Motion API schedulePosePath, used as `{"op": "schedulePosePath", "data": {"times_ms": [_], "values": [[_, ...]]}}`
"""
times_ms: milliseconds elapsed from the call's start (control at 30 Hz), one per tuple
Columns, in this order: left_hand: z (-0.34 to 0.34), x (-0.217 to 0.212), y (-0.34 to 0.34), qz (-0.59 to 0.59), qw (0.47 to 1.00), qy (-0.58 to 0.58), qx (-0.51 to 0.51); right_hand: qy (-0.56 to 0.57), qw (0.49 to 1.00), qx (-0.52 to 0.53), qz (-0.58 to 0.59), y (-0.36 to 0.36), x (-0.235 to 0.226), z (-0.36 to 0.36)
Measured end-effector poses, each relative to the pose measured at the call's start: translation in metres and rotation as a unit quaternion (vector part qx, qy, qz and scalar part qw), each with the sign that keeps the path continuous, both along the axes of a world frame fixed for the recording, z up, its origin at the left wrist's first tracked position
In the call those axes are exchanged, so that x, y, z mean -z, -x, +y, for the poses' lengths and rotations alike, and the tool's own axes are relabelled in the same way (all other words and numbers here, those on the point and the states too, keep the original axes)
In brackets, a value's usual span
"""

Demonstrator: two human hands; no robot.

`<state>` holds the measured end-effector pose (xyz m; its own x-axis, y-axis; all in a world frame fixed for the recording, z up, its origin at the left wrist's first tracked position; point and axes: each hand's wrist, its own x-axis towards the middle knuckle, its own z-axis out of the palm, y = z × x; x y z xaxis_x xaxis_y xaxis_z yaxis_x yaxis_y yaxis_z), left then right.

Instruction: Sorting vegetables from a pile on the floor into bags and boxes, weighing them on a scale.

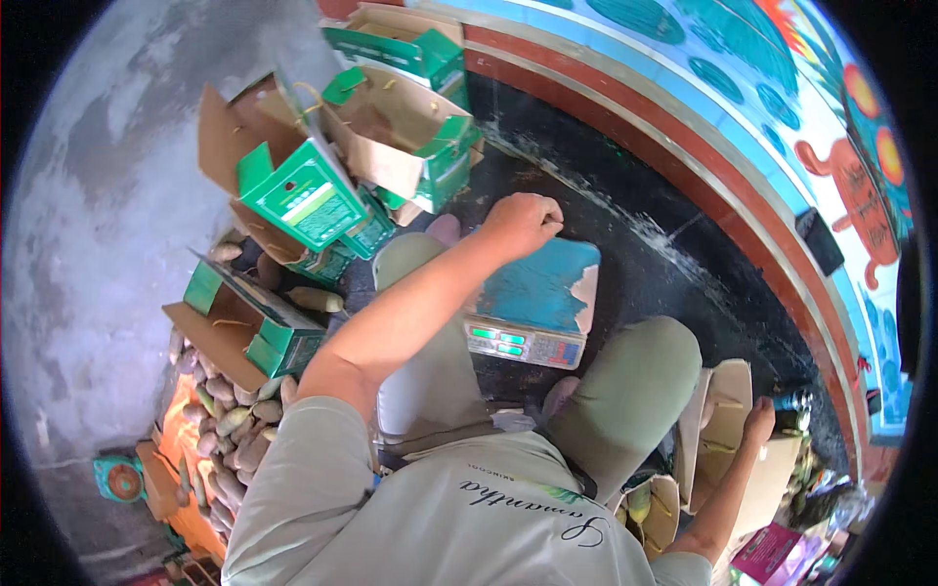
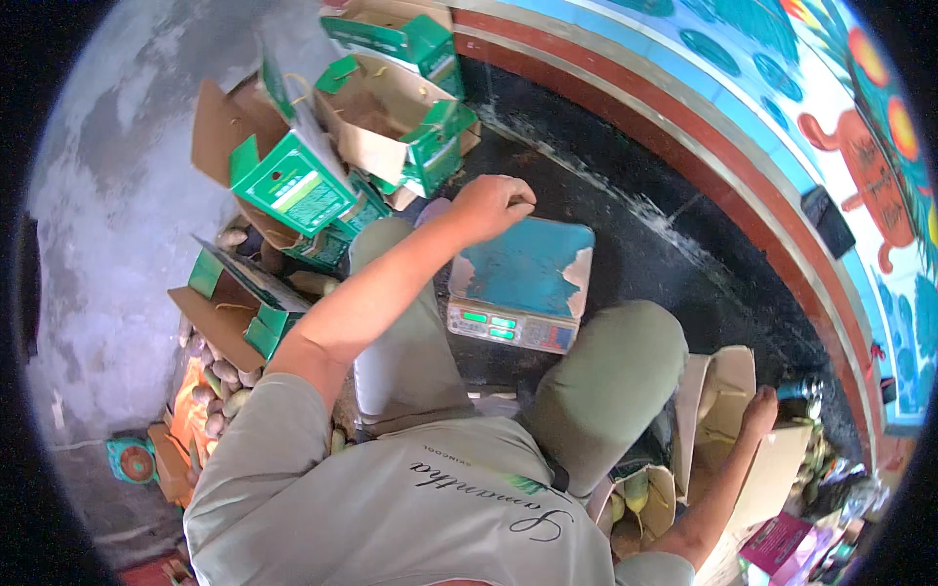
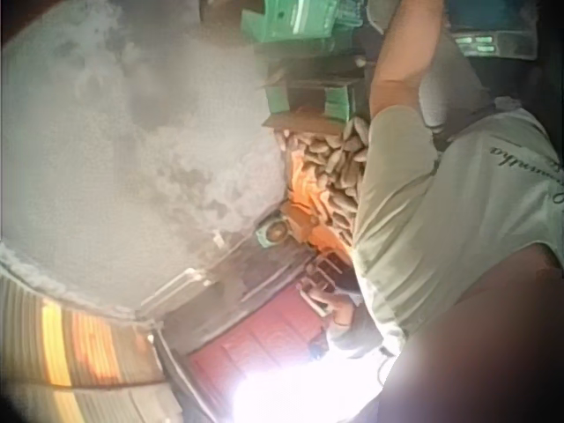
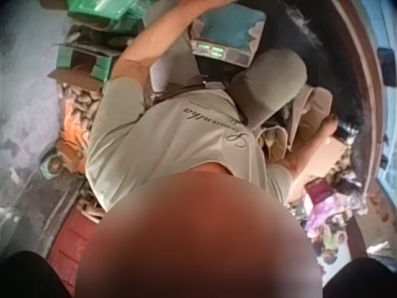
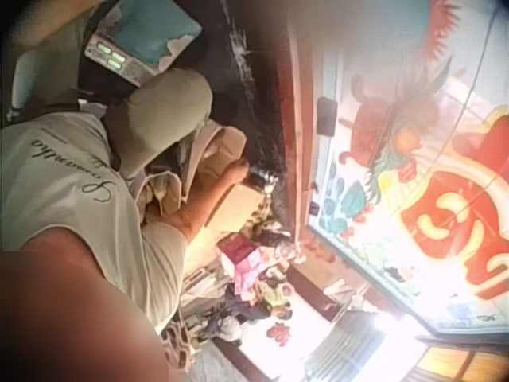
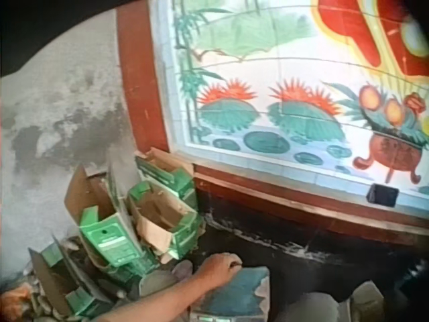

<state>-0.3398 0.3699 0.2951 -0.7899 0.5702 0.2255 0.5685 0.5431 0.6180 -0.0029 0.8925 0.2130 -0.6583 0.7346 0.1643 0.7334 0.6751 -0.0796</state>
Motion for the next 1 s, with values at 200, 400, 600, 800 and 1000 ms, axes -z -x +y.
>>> {"op": "schedulePosePath", "data": {"times_ms": [200, 400, 600, 800, 1000], "values": [[-0.044, -0.004, -0.002, -0.008, 0.99, -0.107, -0.094, 0.058, 0.95, -0.246, 0.184, 0.161, -0.057, -0.121], [-0.078, -0.006, -0.009, 0.039, 0.975, -0.153, -0.155, 0.244, 0.874, -0.389, 0.159, 0.251, -0.109, -0.278], [-0.096, -0.009, -0.011, 0.079, 0.946, -0.205, -0.239, 0.266, 0.793, -0.537, 0.109, 0.298, -0.162, -0.432], [-0.109, 0.006, -0.026, 0.056, 0.978, 0.054, -0.192, 0.34, 0.697, -0.623, 0.104, 0.369, -0.192, -0.567], [-0.118, -0.006, -0.035, -0.004, 0.985, 0.102, -0.137, 0.403, 0.723, -0.558, 0.047, 0.437, -0.174, -0.671]]}}
